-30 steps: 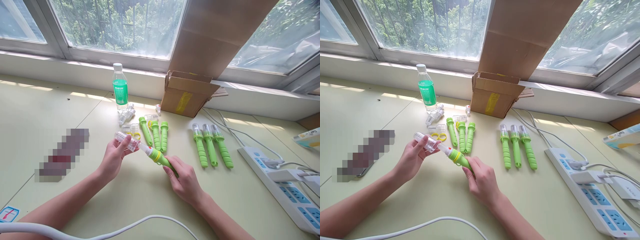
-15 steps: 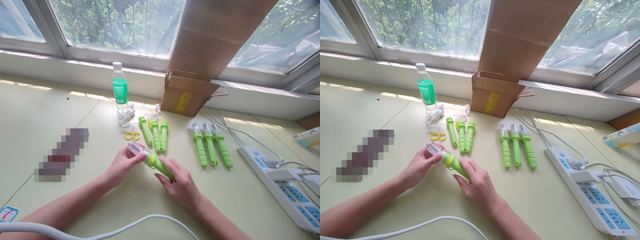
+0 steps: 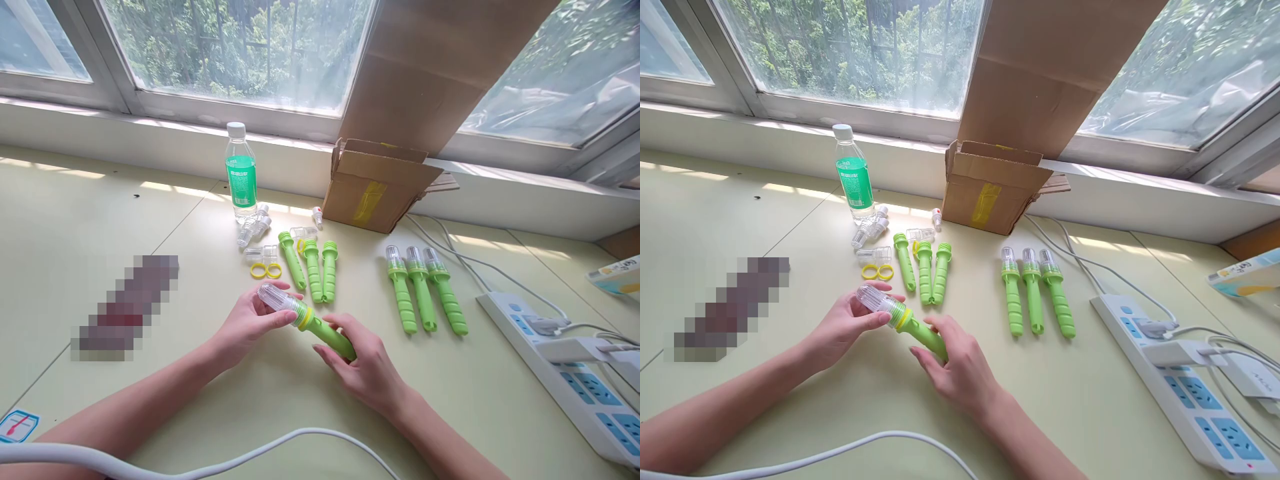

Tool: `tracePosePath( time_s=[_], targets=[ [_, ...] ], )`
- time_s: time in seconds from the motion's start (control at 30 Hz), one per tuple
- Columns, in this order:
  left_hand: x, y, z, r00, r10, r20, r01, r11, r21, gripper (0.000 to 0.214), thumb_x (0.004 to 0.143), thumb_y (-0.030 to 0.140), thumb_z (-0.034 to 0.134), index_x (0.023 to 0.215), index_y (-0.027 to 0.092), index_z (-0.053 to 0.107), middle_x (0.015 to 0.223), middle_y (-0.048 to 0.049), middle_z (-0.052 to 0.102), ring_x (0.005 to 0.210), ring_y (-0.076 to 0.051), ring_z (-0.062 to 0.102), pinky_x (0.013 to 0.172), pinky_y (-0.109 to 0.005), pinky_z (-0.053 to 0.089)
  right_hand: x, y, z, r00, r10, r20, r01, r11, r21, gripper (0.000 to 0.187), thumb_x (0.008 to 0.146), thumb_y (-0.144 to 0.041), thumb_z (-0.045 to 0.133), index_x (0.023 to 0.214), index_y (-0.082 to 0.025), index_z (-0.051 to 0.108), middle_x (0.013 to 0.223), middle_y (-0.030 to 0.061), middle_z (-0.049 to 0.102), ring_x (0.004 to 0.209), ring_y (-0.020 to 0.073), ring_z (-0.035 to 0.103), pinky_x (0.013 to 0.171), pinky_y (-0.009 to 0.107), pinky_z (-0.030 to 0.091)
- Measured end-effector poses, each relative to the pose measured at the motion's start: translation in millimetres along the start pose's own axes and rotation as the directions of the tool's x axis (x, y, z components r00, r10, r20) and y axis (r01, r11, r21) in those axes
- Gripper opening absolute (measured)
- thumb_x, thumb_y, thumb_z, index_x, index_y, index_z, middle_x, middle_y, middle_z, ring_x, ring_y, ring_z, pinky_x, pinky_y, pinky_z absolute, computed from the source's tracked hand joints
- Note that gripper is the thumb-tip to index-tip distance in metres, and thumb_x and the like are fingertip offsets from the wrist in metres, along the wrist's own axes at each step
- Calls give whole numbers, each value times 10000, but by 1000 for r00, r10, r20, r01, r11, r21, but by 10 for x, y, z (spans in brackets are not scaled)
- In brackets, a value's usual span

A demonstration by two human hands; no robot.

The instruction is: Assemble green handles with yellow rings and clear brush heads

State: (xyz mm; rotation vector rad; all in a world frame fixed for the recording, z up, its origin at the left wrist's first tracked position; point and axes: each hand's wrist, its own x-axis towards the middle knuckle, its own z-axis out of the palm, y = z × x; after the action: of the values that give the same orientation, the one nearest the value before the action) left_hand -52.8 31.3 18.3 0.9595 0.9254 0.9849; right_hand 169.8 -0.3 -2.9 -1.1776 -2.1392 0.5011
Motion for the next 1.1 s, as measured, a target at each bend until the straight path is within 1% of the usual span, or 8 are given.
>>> tracePosePath(
  time_s=[0.13, 0.4, 0.5, 0.6, 0.73, 0.9, 1.0, 1.1],
  targets=[
    [11, -2, -21, 1000, -8, 29, 8, 1000, -4, 471, 702, 294, 770, 1098, 196, 534, 1121, -113, 683, 980, -242, 669, 845, -350, 508, 12, 2, -3, 999, 33, -40, -33, 999, -6, 162, 850, -204, 582, 994, -202, 507, 789, 13, 574, 575, 126, 517, 527, 250, 421],
    [-11, 33, -46, 997, -21, 71, 21, 1000, 0, 472, 720, 275, 765, 1111, 180, 518, 1168, -118, 658, 1007, -229, 650, 862, -333, 495, 35, 3, -40, 1000, -8, 9, 8, 1000, 9, 233, 897, -221, 535, 1129, -207, 523, 898, 54, 608, 763, 169, 587, 661, 272, 467],
    [-6, 31, -56, 997, -21, 75, 20, 1000, 8, 462, 729, 276, 759, 1112, 184, 517, 1166, -111, 659, 1000, -222, 649, 852, -323, 493, 15, 14, -19, 999, 27, -26, -27, 999, 19, 269, 836, -218, 616, 1081, -192, 508, 889, 46, 584, 689, 152, 556, 596, 259, 447],
    [2, 28, -61, 996, -15, 82, 14, 1000, 7, 464, 730, 271, 759, 1113, 187, 512, 1156, -107, 662, 1005, -222, 646, 853, -324, 492, 21, 18, -27, 1000, 28, 8, -28, 1000, 13, 141, 869, -180, 545, 1008, -201, 534, 831, 31, 575, 639, 142, 529, 570, 258, 425],
    [3, 30, -59, 995, -12, 98, 11, 1000, 5, 452, 732, 262, 757, 1107, 190, 514, 1158, -104, 661, 1007, -220, 644, 865, -330, 491, 42, 15, -45, 998, -2, 55, 2, 1000, 10, 204, 921, -196, 467, 1108, -214, 546, 869, 46, 606, 723, 164, 571, 642, 276, 448],
    [2, 40, -55, 996, -9, 89, 9, 1000, 11, 440, 738, 269, 750, 1104, 191, 518, 1162, -104, 657, 1011, -218, 641, 862, -323, 490, 15, 3, -31, 998, 54, -20, -53, 998, 27, 265, 836, -227, 610, 1079, -187, 511, 857, 35, 588, 629, 138, 530, 550, 253, 416],
    [5, 38, -55, 996, 1, 91, -2, 1000, 7, 441, 737, 268, 751, 1102, 184, 518, 1162, -115, 653, 1016, -228, 640, 856, -330, 494, 17, -4, -52, 999, 34, 15, -35, 999, 20, 147, 877, -194, 532, 1023, -197, 538, 808, 25, 593, 637, 144, 530, 563, 257, 413],
    [3, 28, -56, 995, -2, 100, 1, 1000, 1, 449, 731, 261, 756, 1102, 184, 515, 1147, -115, 659, 1010, -229, 644, 859, -335, 496, 35, -7, -74, 997, 7, 72, -9, 1000, 27, 194, 930, -188, 430, 1073, -213, 558, 840, 38, 622, 713, 161, 571, 632, 269, 443]
  ],
)
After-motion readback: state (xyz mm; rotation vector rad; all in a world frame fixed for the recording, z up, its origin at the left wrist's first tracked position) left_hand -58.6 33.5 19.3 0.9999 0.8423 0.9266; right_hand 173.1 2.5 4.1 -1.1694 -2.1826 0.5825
